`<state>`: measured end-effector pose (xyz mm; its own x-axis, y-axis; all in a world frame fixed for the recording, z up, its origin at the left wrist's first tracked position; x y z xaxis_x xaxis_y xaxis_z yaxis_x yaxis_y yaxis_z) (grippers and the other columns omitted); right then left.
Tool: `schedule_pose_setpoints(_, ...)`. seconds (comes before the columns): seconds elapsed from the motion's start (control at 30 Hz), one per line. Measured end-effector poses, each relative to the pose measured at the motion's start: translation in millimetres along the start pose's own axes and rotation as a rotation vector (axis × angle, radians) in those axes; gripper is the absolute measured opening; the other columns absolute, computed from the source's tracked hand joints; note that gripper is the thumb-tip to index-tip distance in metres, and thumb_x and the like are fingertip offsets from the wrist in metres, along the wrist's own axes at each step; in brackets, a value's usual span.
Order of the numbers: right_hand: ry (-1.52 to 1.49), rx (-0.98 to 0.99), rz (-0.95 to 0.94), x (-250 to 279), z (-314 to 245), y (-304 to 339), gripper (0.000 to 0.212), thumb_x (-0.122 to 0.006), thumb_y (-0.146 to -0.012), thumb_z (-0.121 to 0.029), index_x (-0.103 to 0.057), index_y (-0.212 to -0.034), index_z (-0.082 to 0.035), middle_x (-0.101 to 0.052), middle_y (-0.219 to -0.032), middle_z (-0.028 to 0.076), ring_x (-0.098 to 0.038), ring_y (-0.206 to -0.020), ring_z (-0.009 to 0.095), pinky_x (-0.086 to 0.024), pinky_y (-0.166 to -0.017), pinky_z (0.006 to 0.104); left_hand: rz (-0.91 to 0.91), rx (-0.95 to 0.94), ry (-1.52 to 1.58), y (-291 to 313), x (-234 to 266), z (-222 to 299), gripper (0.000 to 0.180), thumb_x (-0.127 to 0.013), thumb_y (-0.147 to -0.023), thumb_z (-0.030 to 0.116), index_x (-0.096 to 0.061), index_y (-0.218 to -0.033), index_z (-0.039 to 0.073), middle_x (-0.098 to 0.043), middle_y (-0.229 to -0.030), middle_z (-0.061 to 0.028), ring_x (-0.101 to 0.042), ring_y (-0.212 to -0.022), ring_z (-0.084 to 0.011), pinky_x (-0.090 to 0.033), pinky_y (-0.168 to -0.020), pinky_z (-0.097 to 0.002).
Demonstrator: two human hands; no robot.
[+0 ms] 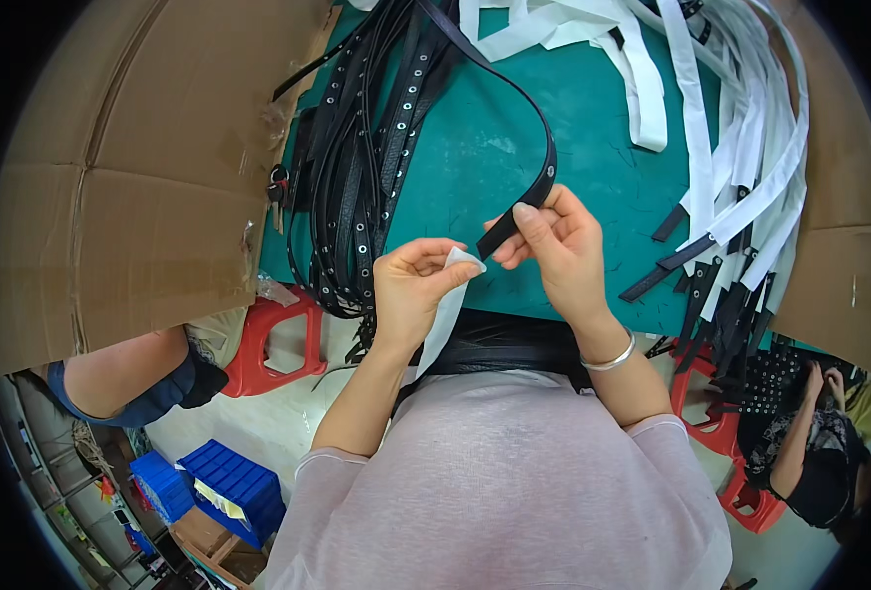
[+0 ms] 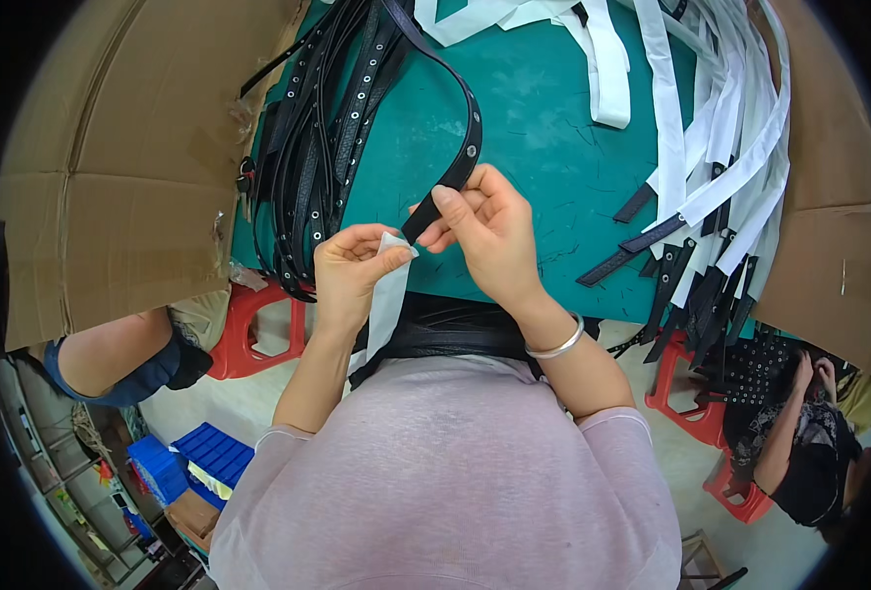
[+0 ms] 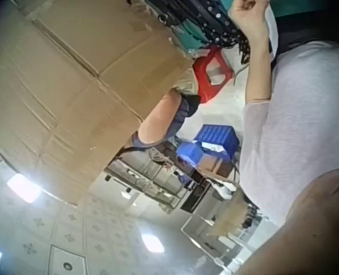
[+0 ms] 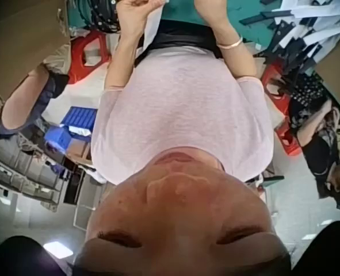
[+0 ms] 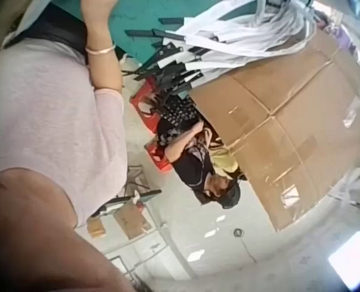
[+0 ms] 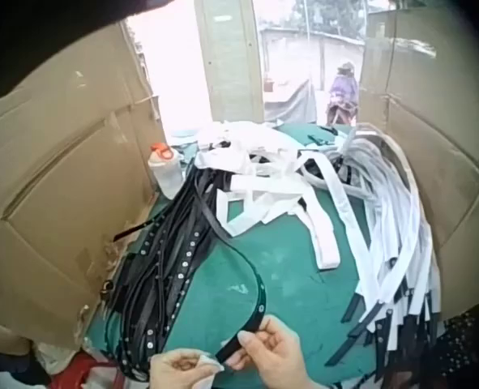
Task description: Wrap black belts with white protective paper strips and bundle them together.
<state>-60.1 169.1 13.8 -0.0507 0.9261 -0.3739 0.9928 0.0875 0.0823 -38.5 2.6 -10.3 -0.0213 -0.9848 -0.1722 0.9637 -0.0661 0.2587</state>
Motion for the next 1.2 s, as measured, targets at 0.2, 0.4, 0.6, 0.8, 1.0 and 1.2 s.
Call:
schedule_pose_setpoints(0.2,0.011,0.041,0.021,-3.7,5.5,-0.8,0.015,-0.05,-0.093,-0.012,-0.049,-0.096,0.002,-0.065,-0.089,0.016,-0.062,-0.062,0.012,-0.052,-0.055,0.0218,-0.018,-0.035,0.0,1.9,-3.9,3.2,0.018,-0.072,-0.07,-0.006,-0.064,-0.086,-0.003,-0.067,-0.077,-0.0107,-0.065,-0.072,-0.0131,-0.052,-0.066,-0.0232)
schedule_pose_setpoints(0.4,0.016,0.061,0.025,-8.3,3.4,0.5,0.014,-0.05,-0.094,-0.012,-0.049,-0.097,0.002,-0.065,-0.088,0.016,-0.063,-0.063,0.012,-0.052,-0.056,0.0219,0.002,-0.032,-0.001,0.7,-1.1,3.5,0.016,-0.072,-0.071,-0.007,-0.063,-0.083,-0.003,-0.067,-0.078,-0.0111,-0.065,-0.072,-0.0134,-0.052,-0.067,-0.0233)
schedule_pose_setpoints(0.6,0.035,0.072,0.011,-12.1,4.9,0.9,0.015,-0.05,-0.094,-0.012,-0.049,-0.097,0.002,-0.065,-0.088,0.016,-0.063,-0.062,0.012,-0.052,-0.055,0.0222,0.018,-0.053,-0.005,1.1,0.4,2.0,0.017,-0.073,-0.07,-0.007,-0.063,-0.083,-0.003,-0.067,-0.076,-0.0102,-0.064,-0.071,-0.0127,-0.052,-0.065,-0.0224)
schedule_pose_setpoints(0.8,-0.018,0.089,0.023,-17.2,6.0,1.1,0.016,-0.05,-0.094,-0.013,-0.048,-0.098,0.003,-0.065,-0.088,0.016,-0.063,-0.063,0.013,-0.052,-0.055,0.0227,0.02,-0.062,-0.027,1.2,1.3,0.5,0.017,-0.073,-0.069,-0.006,-0.063,-0.082,-0.002,-0.067,-0.075,-0.0096,-0.064,-0.07,-0.012,-0.051,-0.064,-0.022)
schedule_pose_setpoints(1.0,-0.014,0.095,0.024,-18.3,6.7,0.9,0.016,-0.05,-0.094,-0.013,-0.048,-0.099,0.003,-0.065,-0.089,0.016,-0.063,-0.063,0.013,-0.052,-0.055,0.023,0.013,-0.055,-0.005,2.8,0.3,2.1,0.018,-0.074,-0.069,-0.006,-0.063,-0.083,-0.002,-0.067,-0.075,-0.0105,-0.064,-0.07,-0.0124,-0.051,-0.064,-0.0223)
schedule_pose_setpoints(1.2,0.002,0.101,0.007,-19.9,6.9,2.3,0.015,-0.05,-0.094,-0.012,-0.048,-0.098,0.003,-0.065,-0.089,0.016,-0.063,-0.063,0.013,-0.052,-0.055,0.0225,0.025,-0.053,-0.012,3.1,2.7,1.4,0.019,-0.073,-0.07,-0.006,-0.063,-0.085,-0.003,-0.067,-0.077,-0.0121,-0.065,-0.07,-0.0136,-0.052,-0.065,-0.0229)
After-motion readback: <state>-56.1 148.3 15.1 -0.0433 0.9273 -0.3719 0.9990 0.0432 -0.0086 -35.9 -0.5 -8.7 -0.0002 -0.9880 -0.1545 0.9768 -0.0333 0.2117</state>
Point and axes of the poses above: each hand's wrist, its own y-axis away from the middle knuckle, its own x-axis out of the back of the hand, z = x × y, the point moved 4 cm from there along -y, towards the middle knuckle
